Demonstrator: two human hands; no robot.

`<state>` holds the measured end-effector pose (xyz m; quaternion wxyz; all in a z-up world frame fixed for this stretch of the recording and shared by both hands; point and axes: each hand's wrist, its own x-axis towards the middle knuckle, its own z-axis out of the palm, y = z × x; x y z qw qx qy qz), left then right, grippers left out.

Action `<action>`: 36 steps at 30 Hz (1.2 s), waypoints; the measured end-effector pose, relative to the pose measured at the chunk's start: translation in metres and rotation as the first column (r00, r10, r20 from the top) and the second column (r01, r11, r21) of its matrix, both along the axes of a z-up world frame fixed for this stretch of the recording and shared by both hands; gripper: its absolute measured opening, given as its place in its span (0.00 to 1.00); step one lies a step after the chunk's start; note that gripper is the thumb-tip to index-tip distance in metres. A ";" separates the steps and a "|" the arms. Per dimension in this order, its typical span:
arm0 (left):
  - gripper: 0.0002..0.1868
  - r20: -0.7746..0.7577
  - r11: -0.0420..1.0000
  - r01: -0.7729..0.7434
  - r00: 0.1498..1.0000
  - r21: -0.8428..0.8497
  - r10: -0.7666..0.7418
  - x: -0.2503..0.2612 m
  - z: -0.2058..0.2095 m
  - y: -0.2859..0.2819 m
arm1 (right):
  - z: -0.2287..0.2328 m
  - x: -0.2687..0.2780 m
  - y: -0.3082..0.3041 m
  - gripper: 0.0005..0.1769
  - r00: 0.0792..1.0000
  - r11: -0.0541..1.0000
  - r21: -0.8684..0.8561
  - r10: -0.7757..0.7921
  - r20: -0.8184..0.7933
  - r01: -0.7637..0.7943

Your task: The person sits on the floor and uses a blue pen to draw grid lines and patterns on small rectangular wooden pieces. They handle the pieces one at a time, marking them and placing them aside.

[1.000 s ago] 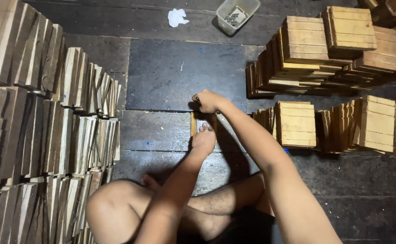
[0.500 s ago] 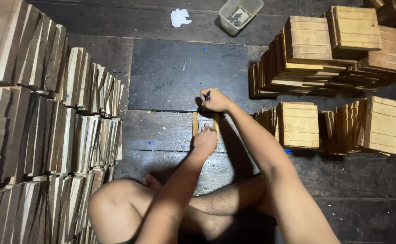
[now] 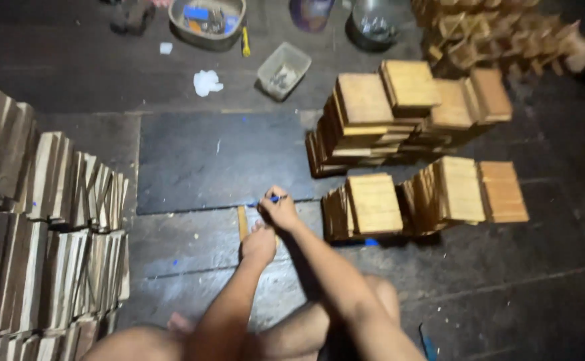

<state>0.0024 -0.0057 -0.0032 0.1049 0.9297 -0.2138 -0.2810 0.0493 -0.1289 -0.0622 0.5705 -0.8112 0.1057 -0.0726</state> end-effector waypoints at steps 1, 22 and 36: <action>0.18 0.020 1.000 -0.006 1.000 -0.016 0.006 0.002 0.009 0.000 | 0.002 -0.001 0.001 0.05 1.000 1.000 -0.016 0.006 0.020 -0.006; 0.17 0.058 0.984 0.110 0.991 0.140 -0.119 0.012 0.023 0.008 | 0.078 -0.149 -0.035 0.05 0.890 0.861 0.308 -0.448 0.088 0.404; 0.23 0.092 0.961 0.223 0.966 0.166 -0.241 0.010 -0.002 0.025 | 0.072 -0.181 -0.016 0.06 0.921 0.873 0.326 -0.390 0.017 0.363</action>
